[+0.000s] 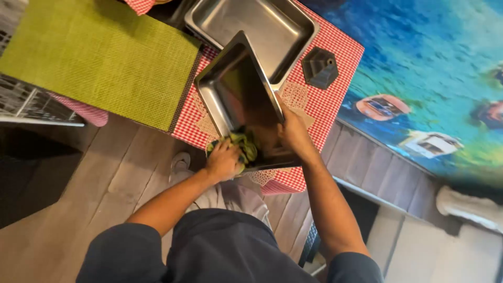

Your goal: Cleaning and organizing metal trays in a restaurant kitchen or dining area.

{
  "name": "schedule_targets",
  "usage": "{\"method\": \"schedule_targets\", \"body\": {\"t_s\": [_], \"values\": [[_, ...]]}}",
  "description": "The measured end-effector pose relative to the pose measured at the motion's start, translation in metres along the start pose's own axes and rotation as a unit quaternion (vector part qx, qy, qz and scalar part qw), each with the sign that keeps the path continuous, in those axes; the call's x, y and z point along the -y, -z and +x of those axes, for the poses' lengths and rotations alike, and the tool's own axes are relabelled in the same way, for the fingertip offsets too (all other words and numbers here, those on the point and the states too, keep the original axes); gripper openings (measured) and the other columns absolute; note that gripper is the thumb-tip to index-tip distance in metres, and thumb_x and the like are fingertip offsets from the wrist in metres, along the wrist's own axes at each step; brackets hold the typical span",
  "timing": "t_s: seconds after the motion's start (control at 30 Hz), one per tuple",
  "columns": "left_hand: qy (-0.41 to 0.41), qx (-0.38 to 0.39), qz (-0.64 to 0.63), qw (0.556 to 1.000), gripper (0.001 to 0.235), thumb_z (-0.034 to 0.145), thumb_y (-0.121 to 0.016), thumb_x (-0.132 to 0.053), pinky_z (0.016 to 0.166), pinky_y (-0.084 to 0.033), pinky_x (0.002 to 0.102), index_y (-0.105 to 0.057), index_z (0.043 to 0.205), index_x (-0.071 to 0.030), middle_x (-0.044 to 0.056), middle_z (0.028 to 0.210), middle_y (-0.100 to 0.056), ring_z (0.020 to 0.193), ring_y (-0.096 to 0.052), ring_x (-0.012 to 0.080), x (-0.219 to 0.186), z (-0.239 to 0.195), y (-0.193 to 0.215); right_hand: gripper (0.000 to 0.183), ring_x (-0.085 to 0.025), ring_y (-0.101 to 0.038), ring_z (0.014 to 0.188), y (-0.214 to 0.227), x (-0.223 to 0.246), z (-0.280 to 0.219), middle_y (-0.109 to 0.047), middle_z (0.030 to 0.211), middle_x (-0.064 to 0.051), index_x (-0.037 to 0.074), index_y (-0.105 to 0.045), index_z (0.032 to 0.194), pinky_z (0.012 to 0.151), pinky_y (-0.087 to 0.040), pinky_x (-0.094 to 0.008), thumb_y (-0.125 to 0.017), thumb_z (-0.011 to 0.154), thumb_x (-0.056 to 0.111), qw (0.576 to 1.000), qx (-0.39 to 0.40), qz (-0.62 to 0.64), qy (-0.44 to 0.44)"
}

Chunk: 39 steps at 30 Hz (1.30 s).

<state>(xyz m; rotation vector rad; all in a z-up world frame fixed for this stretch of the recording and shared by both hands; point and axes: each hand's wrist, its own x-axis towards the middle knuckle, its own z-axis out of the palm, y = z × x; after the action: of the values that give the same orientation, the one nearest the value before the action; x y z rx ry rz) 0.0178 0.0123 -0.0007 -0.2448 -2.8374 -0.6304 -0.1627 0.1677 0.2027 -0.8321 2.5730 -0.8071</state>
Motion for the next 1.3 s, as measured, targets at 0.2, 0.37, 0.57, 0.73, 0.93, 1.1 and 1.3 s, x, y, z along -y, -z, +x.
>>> {"method": "schedule_targets", "body": {"t_s": [0.2,0.37,0.57,0.73,0.93,1.1,1.3], "values": [[0.112,0.131,0.099,0.98,0.039,0.09,-0.068,-0.034,0.092,-0.052,0.052,-0.072,0.116,-0.005,0.017,0.114,-0.07,0.112,-0.06,0.0358,0.118,0.07,0.016,0.089,-0.051,-0.065,0.092,-0.002,0.014,-0.002,-0.066,0.096,-0.035,0.016,-0.029,0.162,0.086,-0.051,-0.056,-0.054,0.078,-0.006,0.999,0.005,-0.028,0.022],[0.206,0.011,0.128,0.97,0.047,0.083,-0.068,-0.035,0.099,-0.045,0.057,-0.071,0.118,-0.003,0.016,0.127,-0.065,0.124,-0.053,0.0397,0.126,0.095,0.002,0.09,-0.052,-0.065,0.089,-0.002,0.024,0.002,-0.066,0.093,-0.035,0.016,-0.028,0.162,0.083,-0.051,-0.056,-0.052,0.078,-0.006,0.999,0.009,-0.033,0.005],[0.122,0.105,0.096,0.982,0.07,0.079,-0.068,-0.053,0.102,-0.04,0.059,-0.065,0.124,0.0,0.019,0.13,-0.061,0.124,-0.049,0.0372,0.054,0.05,0.033,0.089,-0.051,-0.066,0.088,-0.008,0.009,0.009,-0.067,0.092,-0.035,0.016,-0.029,0.162,0.08,-0.053,-0.056,-0.049,0.079,-0.009,0.999,-0.006,-0.018,0.026],[0.187,0.125,0.066,0.972,0.059,0.087,-0.067,-0.053,0.097,-0.042,0.06,-0.068,0.122,-0.005,0.023,0.137,-0.055,0.128,-0.044,0.0462,0.105,0.091,0.057,0.091,-0.053,-0.065,0.086,-0.012,0.019,0.001,-0.066,0.089,-0.035,0.012,-0.028,0.161,0.078,-0.051,-0.058,-0.05,0.075,-0.01,0.999,-0.01,-0.026,0.039],[0.217,0.003,0.097,0.971,0.06,0.085,-0.07,-0.041,0.107,-0.04,0.059,-0.068,0.132,-0.003,0.017,0.145,-0.054,0.131,-0.045,0.0447,0.092,0.069,0.013,0.092,-0.053,-0.065,0.085,-0.014,0.019,0.003,-0.066,0.087,-0.034,0.014,-0.028,0.163,0.08,-0.05,-0.059,-0.05,0.077,-0.01,0.998,-0.019,-0.031,0.044],[0.105,0.113,0.095,0.983,0.045,0.081,-0.074,-0.04,0.104,-0.043,0.052,-0.074,0.115,-0.009,0.015,0.132,-0.062,0.125,-0.05,0.0376,0.003,0.008,0.006,0.093,-0.052,-0.066,0.082,-0.016,0.01,0.006,-0.066,0.087,-0.034,0.018,-0.028,0.163,0.075,-0.051,-0.058,-0.051,0.077,-0.01,0.999,-0.014,-0.031,0.023],[0.009,0.157,0.065,0.985,0.043,0.082,-0.071,-0.048,0.085,-0.051,0.05,-0.077,0.1,-0.009,0.012,0.102,-0.072,0.101,-0.063,0.0323,0.042,0.042,0.062,0.094,-0.05,-0.065,0.084,-0.019,0.013,0.0,-0.066,0.089,-0.032,0.018,-0.027,0.163,0.078,-0.051,-0.057,-0.054,0.078,-0.01,0.999,-0.01,-0.049,0.022]]}}
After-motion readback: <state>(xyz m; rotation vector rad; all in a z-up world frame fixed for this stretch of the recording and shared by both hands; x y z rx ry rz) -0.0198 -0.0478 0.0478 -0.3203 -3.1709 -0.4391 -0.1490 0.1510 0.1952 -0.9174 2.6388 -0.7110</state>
